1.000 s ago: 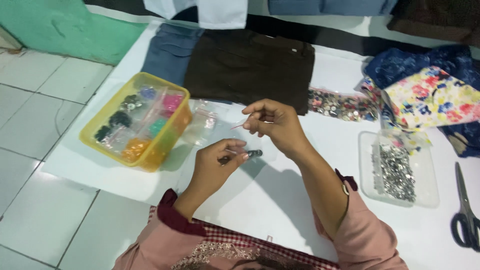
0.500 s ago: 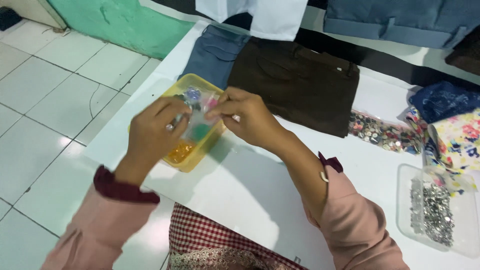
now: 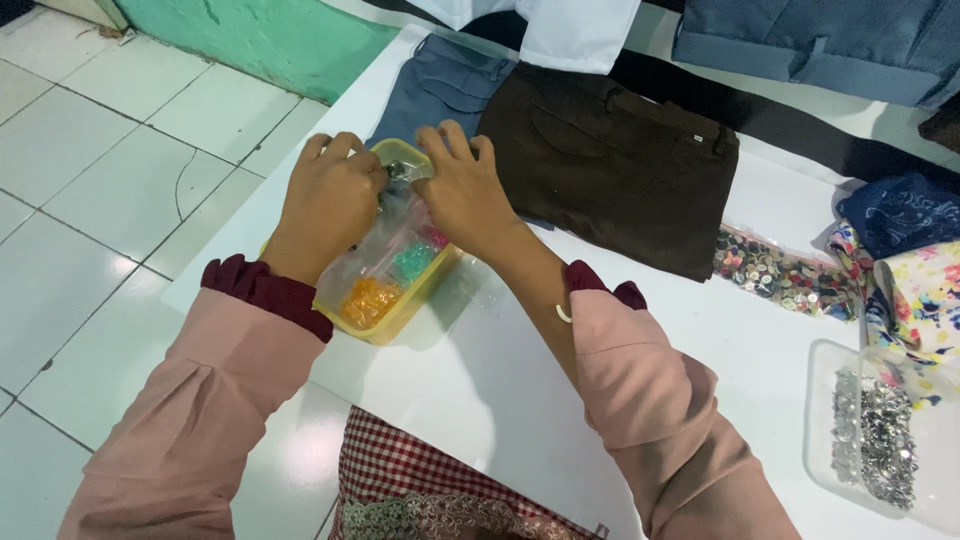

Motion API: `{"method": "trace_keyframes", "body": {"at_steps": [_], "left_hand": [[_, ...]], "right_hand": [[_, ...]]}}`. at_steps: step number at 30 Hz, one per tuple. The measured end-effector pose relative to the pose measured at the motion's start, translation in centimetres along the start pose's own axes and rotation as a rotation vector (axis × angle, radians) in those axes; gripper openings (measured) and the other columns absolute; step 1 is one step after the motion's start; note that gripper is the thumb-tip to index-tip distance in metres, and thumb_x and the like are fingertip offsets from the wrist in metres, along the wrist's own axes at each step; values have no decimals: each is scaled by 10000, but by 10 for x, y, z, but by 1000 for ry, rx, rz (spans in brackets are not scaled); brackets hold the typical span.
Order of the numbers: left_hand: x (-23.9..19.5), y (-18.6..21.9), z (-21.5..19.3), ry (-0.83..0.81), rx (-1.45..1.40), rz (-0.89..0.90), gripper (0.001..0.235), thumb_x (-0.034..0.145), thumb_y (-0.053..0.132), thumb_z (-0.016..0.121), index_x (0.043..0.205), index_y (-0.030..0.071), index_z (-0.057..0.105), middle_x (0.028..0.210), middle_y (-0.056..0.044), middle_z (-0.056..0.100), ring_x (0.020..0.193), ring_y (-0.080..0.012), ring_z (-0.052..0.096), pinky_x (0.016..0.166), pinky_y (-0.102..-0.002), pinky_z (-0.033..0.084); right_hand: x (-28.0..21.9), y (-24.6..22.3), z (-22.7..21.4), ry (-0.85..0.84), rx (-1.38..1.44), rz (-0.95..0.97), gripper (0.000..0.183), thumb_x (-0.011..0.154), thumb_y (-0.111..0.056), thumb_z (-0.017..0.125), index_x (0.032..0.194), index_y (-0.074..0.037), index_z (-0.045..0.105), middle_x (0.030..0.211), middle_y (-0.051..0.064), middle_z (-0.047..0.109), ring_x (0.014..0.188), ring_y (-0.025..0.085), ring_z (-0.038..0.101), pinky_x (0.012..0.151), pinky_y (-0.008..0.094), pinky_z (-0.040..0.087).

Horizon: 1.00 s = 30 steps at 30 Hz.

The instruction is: The person sorts small metal buttons from a clear plastic container onto a white table. They pick up the buttons, place them into small clear plastic bags, and then put the filled bags into a yellow plastic organizer box.

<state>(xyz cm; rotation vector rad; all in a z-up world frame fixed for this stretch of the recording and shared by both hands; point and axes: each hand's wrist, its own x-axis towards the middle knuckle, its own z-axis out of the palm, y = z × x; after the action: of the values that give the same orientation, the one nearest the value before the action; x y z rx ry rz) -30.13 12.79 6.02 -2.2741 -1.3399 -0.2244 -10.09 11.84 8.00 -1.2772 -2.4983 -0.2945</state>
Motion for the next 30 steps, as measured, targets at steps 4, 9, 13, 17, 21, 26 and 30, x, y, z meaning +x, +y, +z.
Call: {"method": "trace_keyframes", "body": {"at_steps": [4, 9, 13, 17, 21, 26, 30], "left_hand": [[0, 4, -8, -86, -10, -19, 175, 927, 120, 652, 946, 220, 794, 1055, 39, 771, 1221, -146, 585, 1137, -389, 340], [15, 25, -39, 112, -39, 30, 165, 953, 101, 661, 1031, 179, 784, 985, -22, 761, 1116, -199, 654, 1100, -446, 351], [38, 85, -82, 287, -67, 148, 107, 921, 128, 703, 992, 167, 773, 930, -7, 731, 1047, -192, 663, 1036, -432, 398], [72, 159, -91, 497, -223, 283, 116, 861, 91, 742, 945, 167, 771, 896, -26, 709, 989, -218, 652, 984, -448, 416], [96, 237, -111, 534, -369, 342, 152, 814, 77, 768, 933, 171, 774, 866, -21, 711, 932, -211, 651, 919, -429, 442], [103, 334, -114, 494, -618, 390, 161, 827, 60, 706, 943, 153, 766, 858, -27, 690, 896, -225, 638, 883, -428, 433], [94, 402, -110, 447, -767, 433, 131, 823, 82, 707, 915, 159, 757, 851, -19, 693, 879, -228, 654, 887, -452, 445]], "right_hand": [[-11, -4, -7, -43, 75, 31, 167, 985, -136, 604, 995, -152, 770, 1349, 76, 416, 1333, 334, 321, 1068, 616, 362], [-50, 1, -35, 102, 406, 104, 291, 917, 25, 579, 1115, -100, 752, 1342, 167, 419, 1333, 430, 315, 1025, 745, 326], [-101, 11, -56, 82, 344, 171, 231, 930, 2, 555, 1046, -68, 743, 1288, 159, 456, 1305, 391, 378, 1039, 690, 343], [-161, 31, -69, 30, 269, 215, 196, 878, -30, 609, 1015, -55, 748, 1212, 153, 516, 1236, 352, 469, 1035, 639, 356], [-233, 65, -88, 34, 148, 300, 166, 850, -91, 638, 967, -91, 755, 1104, 115, 576, 1079, 285, 569, 952, 532, 413], [-331, 125, -129, 55, 194, 517, 266, 823, -125, 692, 1072, -169, 774, 995, 94, 652, 957, 330, 677, 809, 466, 516], [-417, 187, -142, 32, 202, 823, 306, 847, -145, 703, 1139, -212, 765, 957, 110, 710, 894, 334, 722, 759, 474, 572]]}}
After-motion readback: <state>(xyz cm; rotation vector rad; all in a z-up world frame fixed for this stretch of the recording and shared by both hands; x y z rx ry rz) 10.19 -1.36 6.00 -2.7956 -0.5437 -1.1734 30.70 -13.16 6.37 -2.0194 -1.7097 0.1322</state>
